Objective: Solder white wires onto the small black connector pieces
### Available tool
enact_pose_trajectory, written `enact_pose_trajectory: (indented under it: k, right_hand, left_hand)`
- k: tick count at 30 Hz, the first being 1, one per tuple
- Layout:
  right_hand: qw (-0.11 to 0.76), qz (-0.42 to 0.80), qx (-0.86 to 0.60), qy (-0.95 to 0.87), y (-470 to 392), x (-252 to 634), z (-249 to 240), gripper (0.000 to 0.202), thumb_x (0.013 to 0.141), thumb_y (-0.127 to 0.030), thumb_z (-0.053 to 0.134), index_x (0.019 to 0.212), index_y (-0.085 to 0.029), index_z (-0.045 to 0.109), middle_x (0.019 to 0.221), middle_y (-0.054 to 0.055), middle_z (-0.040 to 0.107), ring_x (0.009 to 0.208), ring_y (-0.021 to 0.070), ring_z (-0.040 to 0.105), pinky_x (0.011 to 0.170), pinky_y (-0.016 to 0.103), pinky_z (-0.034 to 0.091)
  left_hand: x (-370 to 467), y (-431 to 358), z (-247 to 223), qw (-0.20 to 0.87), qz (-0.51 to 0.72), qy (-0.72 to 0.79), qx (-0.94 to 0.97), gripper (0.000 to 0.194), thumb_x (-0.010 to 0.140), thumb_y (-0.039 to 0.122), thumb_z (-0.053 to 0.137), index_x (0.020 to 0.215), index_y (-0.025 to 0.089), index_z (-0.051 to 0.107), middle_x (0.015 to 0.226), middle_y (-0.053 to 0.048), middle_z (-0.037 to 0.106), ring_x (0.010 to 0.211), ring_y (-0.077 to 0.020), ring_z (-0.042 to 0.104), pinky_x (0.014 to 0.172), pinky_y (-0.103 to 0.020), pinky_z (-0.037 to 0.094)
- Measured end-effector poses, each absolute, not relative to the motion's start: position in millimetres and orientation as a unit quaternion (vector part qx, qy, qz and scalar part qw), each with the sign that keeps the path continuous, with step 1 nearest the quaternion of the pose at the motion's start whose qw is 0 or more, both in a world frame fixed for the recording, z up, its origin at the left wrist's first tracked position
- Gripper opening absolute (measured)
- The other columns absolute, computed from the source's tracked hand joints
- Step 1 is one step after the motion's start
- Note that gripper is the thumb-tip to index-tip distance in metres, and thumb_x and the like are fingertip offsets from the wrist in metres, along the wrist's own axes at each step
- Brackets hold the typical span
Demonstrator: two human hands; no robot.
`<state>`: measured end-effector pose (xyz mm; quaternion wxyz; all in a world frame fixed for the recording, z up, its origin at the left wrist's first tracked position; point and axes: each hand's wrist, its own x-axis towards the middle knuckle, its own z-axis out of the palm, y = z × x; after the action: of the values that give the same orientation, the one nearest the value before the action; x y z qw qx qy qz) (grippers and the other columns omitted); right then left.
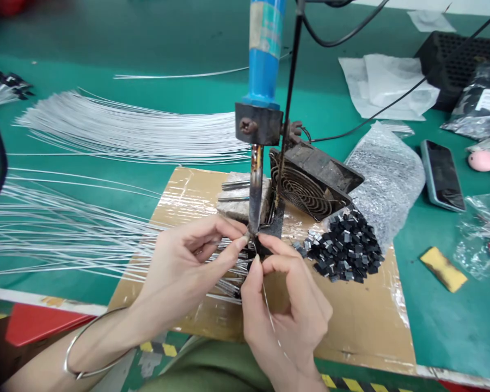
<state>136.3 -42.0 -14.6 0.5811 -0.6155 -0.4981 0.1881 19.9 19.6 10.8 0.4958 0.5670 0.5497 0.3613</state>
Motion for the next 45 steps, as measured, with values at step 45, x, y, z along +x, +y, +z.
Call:
enact_pose_trajectory:
  k: [45]
  right_hand:
    - [0.598, 0.152, -0.598, -0.511, -38.1, 136.1, -20.4, 0.014, 0.088, -0.006, 0.072, 0.087, -0.020, 0.069, 0.102, 0.007, 0.080, 0.092, 0.0190, 0.077, 0.086, 0.033, 0.062]
  left_hand:
    - [18.3, 20.4, 11.1, 0.459, 0.382, 0.526, 0.605, 0.013, 0.083, 0.014, 0.063, 0.072, 0.017, 0.069, 0.076, -0.003, 0.076, 0.063, -0.0121, 0.062, 0.051, -0.021, 0.042]
